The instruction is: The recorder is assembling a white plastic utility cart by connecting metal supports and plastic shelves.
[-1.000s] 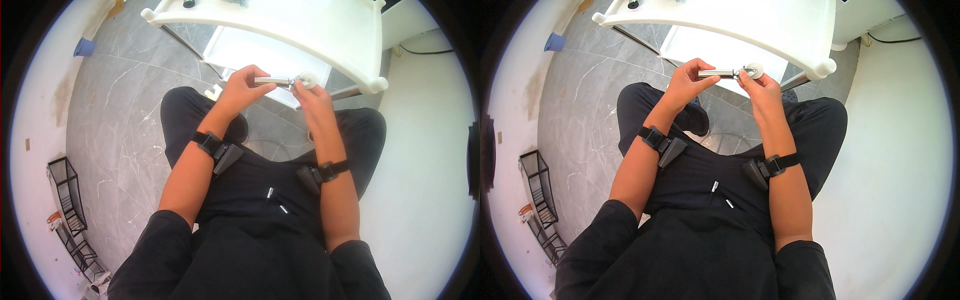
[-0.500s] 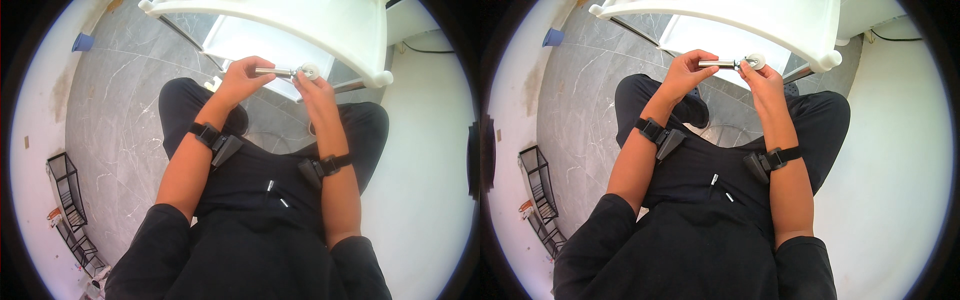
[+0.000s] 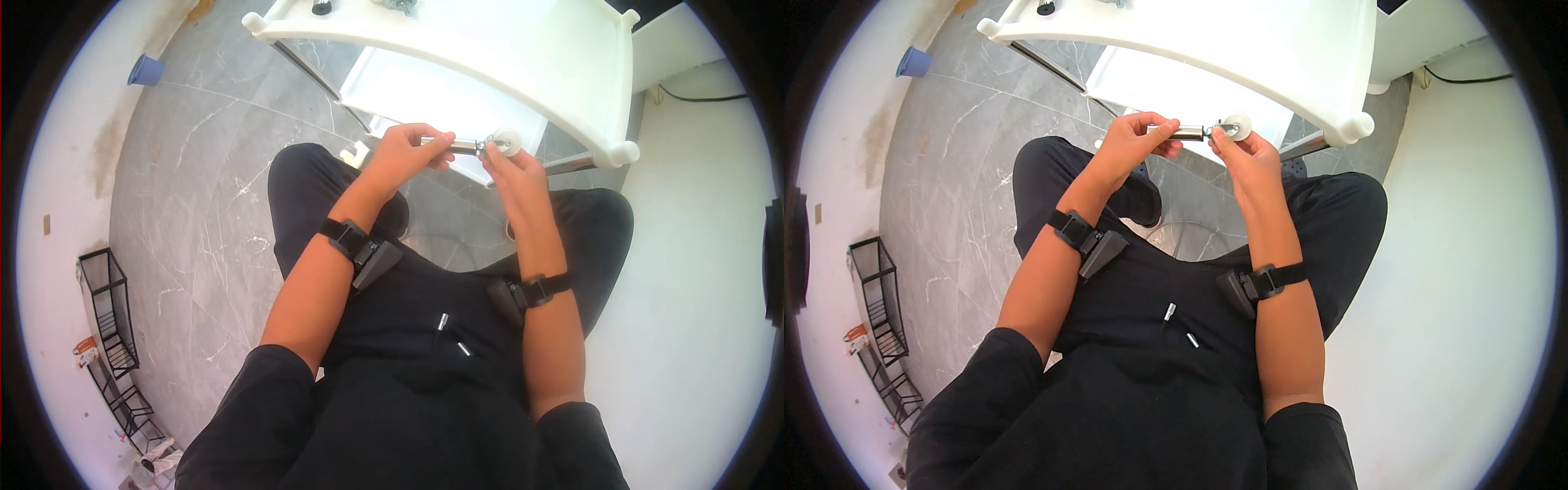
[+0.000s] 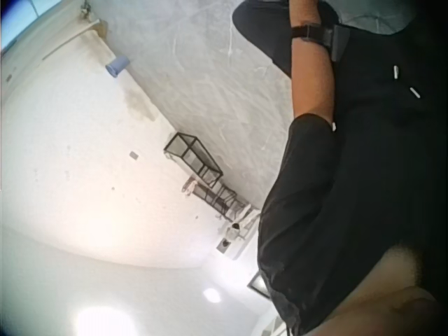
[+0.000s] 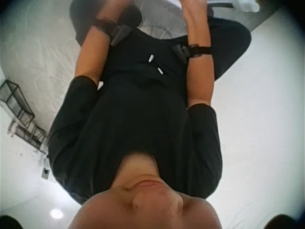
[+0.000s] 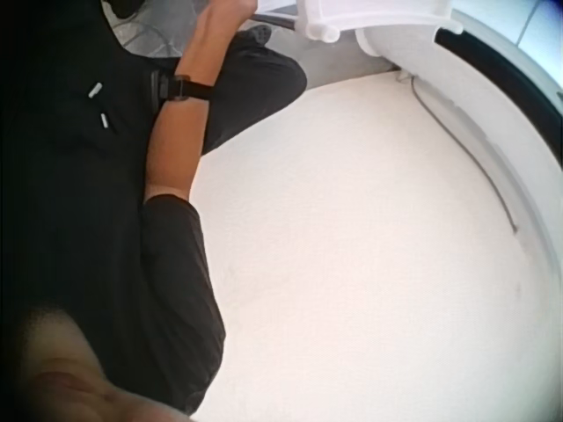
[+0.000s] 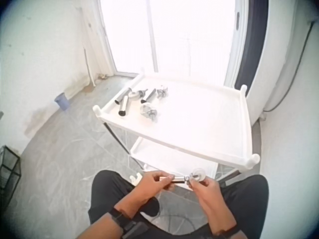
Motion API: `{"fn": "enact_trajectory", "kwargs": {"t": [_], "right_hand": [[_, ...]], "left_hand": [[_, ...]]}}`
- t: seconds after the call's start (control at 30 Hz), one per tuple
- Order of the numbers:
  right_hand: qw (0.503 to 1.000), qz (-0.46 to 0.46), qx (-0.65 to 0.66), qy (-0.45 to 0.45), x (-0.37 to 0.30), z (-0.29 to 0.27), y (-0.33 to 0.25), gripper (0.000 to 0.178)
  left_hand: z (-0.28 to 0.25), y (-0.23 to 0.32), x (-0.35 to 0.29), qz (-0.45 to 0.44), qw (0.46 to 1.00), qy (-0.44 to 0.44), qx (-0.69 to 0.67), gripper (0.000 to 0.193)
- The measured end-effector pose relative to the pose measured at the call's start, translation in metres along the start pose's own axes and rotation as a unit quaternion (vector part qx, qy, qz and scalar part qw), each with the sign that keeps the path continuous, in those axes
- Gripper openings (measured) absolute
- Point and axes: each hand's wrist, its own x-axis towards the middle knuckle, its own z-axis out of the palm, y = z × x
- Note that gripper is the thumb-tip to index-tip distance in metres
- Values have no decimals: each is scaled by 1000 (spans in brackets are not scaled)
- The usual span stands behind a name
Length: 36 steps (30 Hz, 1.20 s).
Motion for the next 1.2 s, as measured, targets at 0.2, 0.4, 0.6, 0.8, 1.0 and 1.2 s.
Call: {"fn": "enact_trajectory", "kwargs": {"t": [0.2, 0.4, 0.6, 0.8, 1.0, 1.2], "right_hand": [[1000, 4, 13, -9, 2, 2, -1, 27], [1000, 10, -14, -11, 1, 2, 0, 27], [1000, 6, -2, -21, 2, -1, 1, 26], [999, 12, -46, -24, -1, 3, 0, 26], [999, 21, -11, -28, 2, -1, 5, 26], [999, 23, -23, -26, 1, 1, 4, 25]], "left_hand": [[-3, -6, 2, 173, 982, -8, 74, 22], [-6, -3, 4, 98, 993, -17, 66, 23], [-1, 3, -3, 122, 986, -1, 111, 23], [-8, -4, 1, 63, 994, -46, 82, 21], [1, -6, -1, 160, 971, 1, 180, 23], [-3, -2, 0, 98, 982, -21, 159, 25]]}}
